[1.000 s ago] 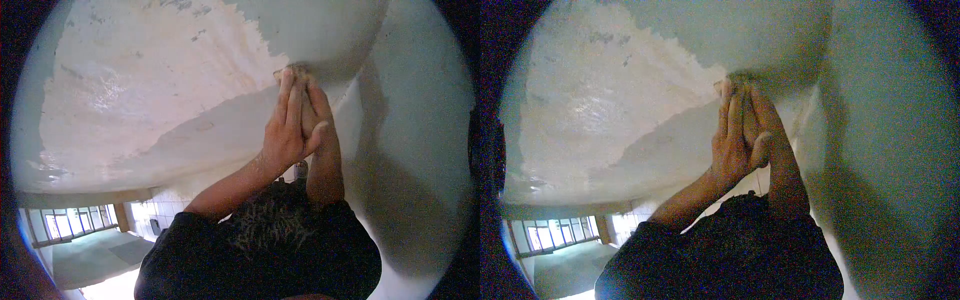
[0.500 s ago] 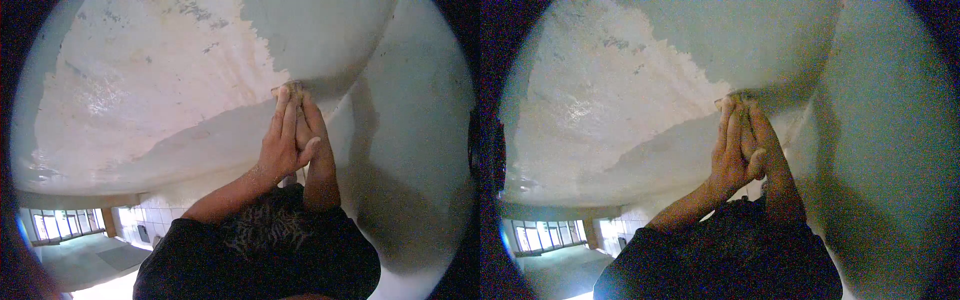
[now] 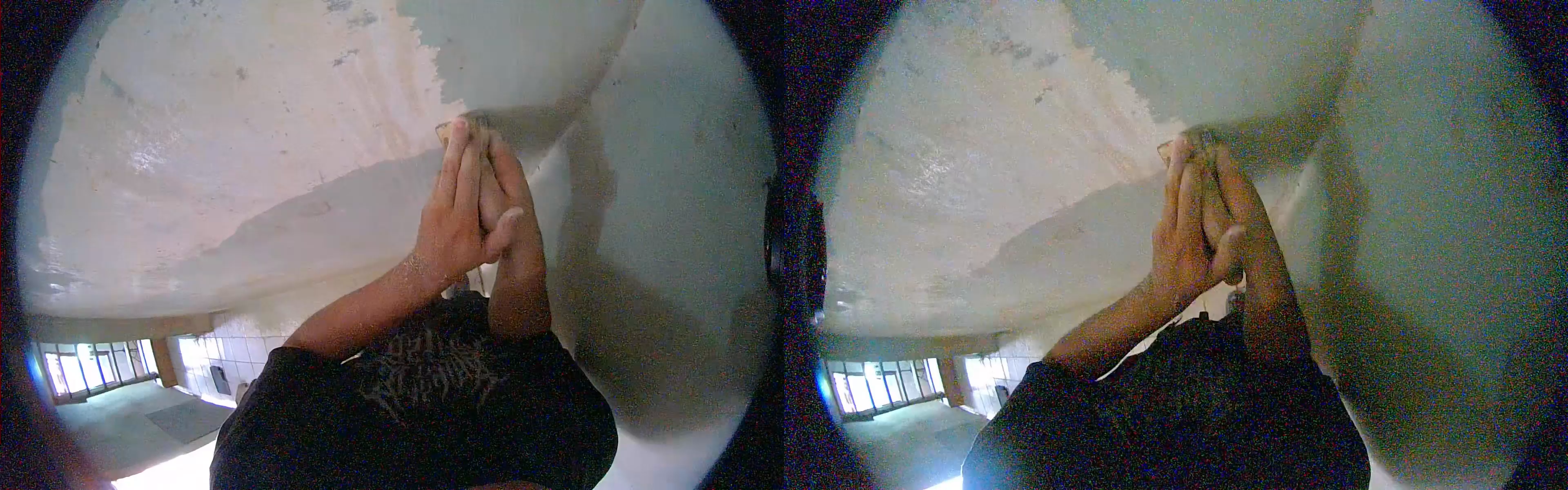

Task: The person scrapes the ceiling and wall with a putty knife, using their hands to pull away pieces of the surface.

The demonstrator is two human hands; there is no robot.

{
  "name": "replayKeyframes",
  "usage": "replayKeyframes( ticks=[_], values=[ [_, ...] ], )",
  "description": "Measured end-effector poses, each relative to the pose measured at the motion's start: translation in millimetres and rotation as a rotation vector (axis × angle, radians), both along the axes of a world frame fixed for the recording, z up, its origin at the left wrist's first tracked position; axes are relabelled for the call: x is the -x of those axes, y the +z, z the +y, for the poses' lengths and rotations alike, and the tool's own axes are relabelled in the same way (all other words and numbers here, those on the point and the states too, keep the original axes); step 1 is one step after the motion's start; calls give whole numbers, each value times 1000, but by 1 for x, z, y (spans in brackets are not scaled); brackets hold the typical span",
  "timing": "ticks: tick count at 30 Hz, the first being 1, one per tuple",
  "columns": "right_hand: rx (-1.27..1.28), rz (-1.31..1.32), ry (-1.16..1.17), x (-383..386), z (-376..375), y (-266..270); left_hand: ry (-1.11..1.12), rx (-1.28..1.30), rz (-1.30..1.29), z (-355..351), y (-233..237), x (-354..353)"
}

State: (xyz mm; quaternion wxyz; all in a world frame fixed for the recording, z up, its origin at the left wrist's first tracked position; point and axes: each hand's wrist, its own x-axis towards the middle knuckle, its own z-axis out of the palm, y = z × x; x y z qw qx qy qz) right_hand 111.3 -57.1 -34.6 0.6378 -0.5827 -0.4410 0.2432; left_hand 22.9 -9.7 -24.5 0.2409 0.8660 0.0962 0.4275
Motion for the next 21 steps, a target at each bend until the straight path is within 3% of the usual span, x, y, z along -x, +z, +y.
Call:
replayKeyframes(
  ticks=[7,12,15,17,19,21],
  values=[
    [184,147,106,-20,6,-11,17,-27,6,-6,11,4],
    [323,222,203,36,7,-21,44,154,143,-7,-26,47],
    [420,279,247,60,1,-33,72,92,161,7,-59,79],
    [457,296,252,66,2,-42,177,299,141,8,-72,103],
    [625,213,455,76,9,-51,270,435,103,11,-92,123],
    [610,276,492,91,9,-54,361,569,70,20,-109,142]
  ],
)
